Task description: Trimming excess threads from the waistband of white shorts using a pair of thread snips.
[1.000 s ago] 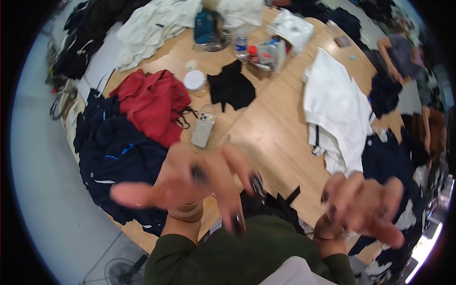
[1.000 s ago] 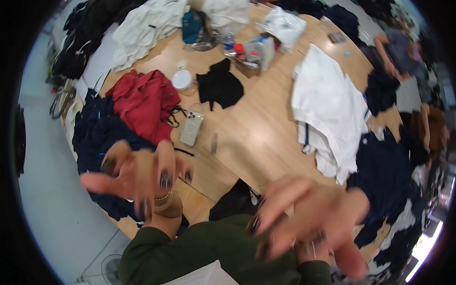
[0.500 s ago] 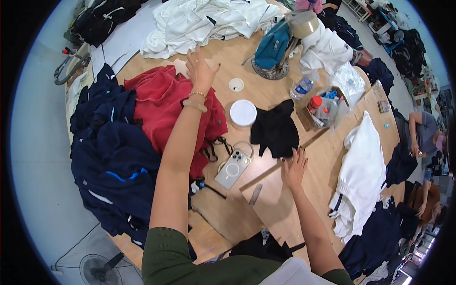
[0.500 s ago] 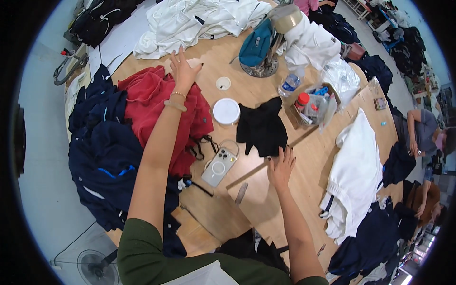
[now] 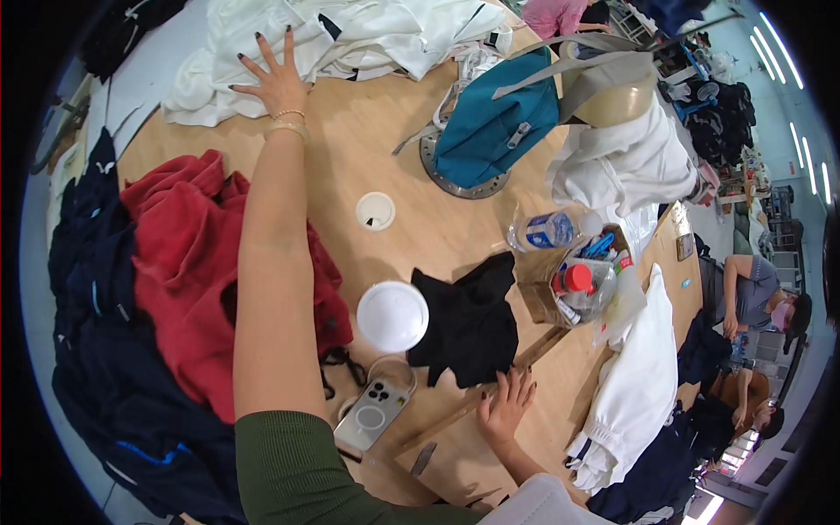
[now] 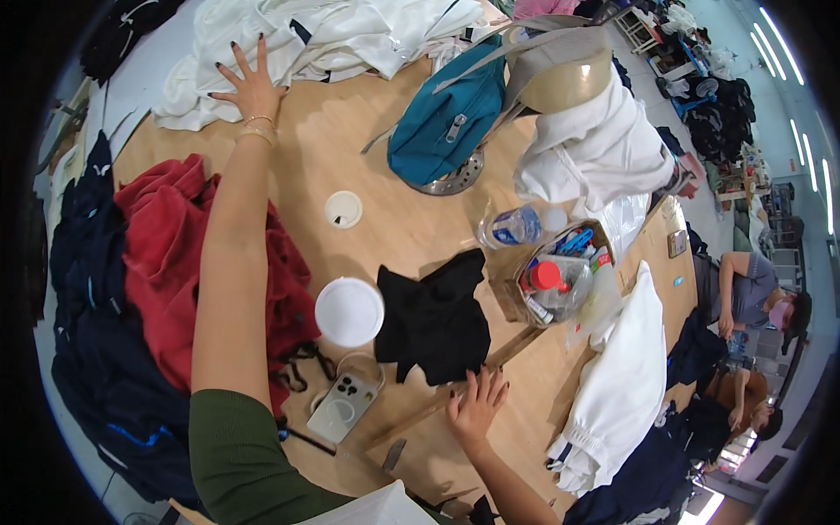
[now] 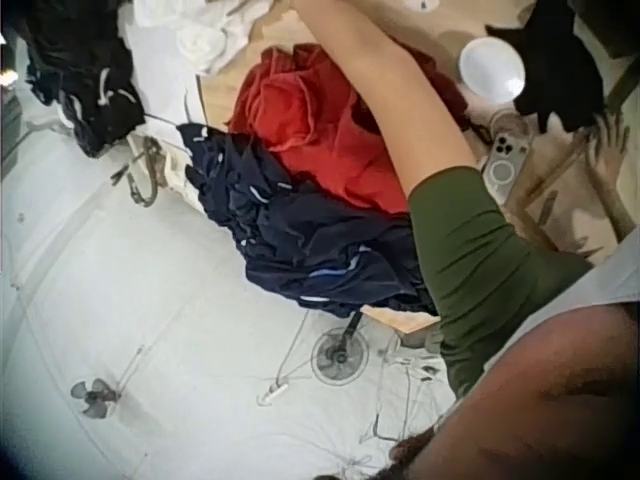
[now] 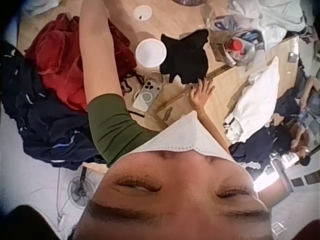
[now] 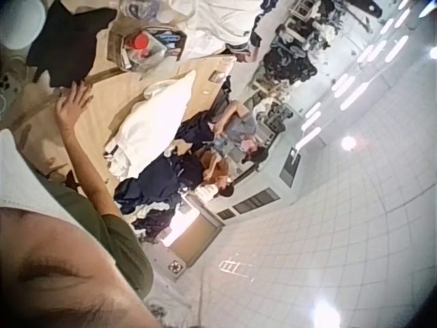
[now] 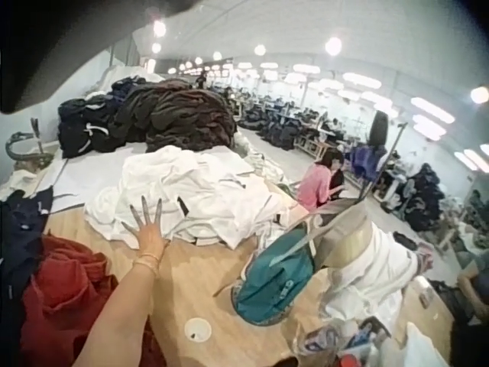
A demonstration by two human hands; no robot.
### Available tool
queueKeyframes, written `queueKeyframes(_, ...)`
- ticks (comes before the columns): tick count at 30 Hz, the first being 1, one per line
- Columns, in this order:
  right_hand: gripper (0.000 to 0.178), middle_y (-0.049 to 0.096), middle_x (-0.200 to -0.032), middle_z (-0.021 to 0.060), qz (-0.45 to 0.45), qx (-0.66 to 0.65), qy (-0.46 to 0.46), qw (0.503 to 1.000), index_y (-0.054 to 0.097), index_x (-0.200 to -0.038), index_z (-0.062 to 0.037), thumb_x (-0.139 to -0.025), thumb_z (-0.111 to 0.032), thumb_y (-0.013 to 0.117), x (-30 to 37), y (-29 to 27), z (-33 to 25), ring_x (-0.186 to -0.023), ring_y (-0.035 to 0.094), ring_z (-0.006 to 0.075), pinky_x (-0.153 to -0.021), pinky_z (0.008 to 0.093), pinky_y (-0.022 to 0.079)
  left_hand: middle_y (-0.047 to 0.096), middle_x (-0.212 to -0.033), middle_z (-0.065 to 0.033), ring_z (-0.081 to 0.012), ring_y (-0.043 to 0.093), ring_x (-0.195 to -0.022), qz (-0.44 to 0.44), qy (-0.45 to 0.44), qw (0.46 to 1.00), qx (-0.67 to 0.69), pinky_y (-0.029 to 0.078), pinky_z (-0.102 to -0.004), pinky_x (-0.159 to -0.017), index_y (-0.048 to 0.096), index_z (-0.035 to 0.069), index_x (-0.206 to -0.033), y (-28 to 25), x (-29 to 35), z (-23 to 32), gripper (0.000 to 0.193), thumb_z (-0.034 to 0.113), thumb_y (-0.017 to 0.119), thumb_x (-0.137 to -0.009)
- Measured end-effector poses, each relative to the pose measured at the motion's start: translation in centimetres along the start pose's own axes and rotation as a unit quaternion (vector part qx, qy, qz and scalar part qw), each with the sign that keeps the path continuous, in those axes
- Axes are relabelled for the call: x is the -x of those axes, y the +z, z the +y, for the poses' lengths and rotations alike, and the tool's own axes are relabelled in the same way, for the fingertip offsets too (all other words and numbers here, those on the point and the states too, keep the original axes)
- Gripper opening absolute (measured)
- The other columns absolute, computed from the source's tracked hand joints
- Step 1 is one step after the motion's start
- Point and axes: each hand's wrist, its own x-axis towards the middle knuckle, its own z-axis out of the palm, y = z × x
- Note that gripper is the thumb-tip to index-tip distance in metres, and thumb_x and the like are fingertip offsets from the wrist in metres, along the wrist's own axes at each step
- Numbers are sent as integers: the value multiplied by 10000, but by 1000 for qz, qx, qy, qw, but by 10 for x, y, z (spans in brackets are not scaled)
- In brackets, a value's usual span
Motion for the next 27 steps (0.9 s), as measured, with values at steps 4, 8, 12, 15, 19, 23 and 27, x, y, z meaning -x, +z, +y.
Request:
queueKeyframes(4,486,420,-1366,185,-13,5,8,1000,516,-1224,-47,-785,-255,534,1,0,4,-1380,220,435,-1114,584,109,128,-1551,-133,-504,181,-1368,-8,-21,1000,-12,272,-815,-885,59,434,-1486,39,-28,4,1168,445,837,-616)
queueKeyframes(8,456,422,-1362,195,-19,13,9,1000,545,-1181,-39,-769,-230,516,0,1,5,-1374,220,454,-1109,594,112,424,-1391,-161,-409,413,-1269,-53,-47,997,8,308,-781,-884,91,350,-1499,63,-44,1,1126,416,827,-649)
queueKeyframes(12,428,426,-1357,197,-25,13,6,1000,573,-1136,-31,-767,-240,519,1,2,3,-1372,221,460,-1106,600,120,647,-1094,-151,-334,631,-1010,-67,-95,991,73,467,-582,-834,388,188,-1368,69,-58,-21,766,390,743,-720)
queueKeyframes(15,404,429,-1352,199,-21,20,8,1000,593,-1096,-28,-761,-243,525,0,0,3,-1372,222,462,-1103,605,126,690,-934,-185,-376,660,-904,-79,-115,980,143,529,-458,-766,594,123,-1113,48,-54,-20,464,391,657,-739)
queueKeyframes(19,387,435,-1344,192,-13,8,-5,1000,596,-1085,-35,-769,-255,554,-1,-1,2,-1367,235,453,-1105,602,123,690,-966,-181,-397,644,-930,-12,-172,963,206,519,-475,-794,654,131,-1054,19,-57,-28,455,418,682,-702)
queueKeyframes(23,368,455,-1329,177,9,12,-6,1000,602,-1063,-39,-785,-278,577,-1,-2,6,-1363,257,429,-1108,597,124,681,-976,-211,-408,636,-919,116,-159,916,349,496,-442,-803,680,86,-1048,-38,-54,-40,405,346,686,-737)
queueKeyframes(27,363,464,-1324,170,37,-7,-15,999,603,-1056,-41,-787,-283,580,-2,1,1,-1365,263,413,-1113,589,125,697,-975,-176,-302,657,-889,197,-140,815,527,492,-367,-796,665,-2,-1040,-108,-73,-85,297,149,653,-784)
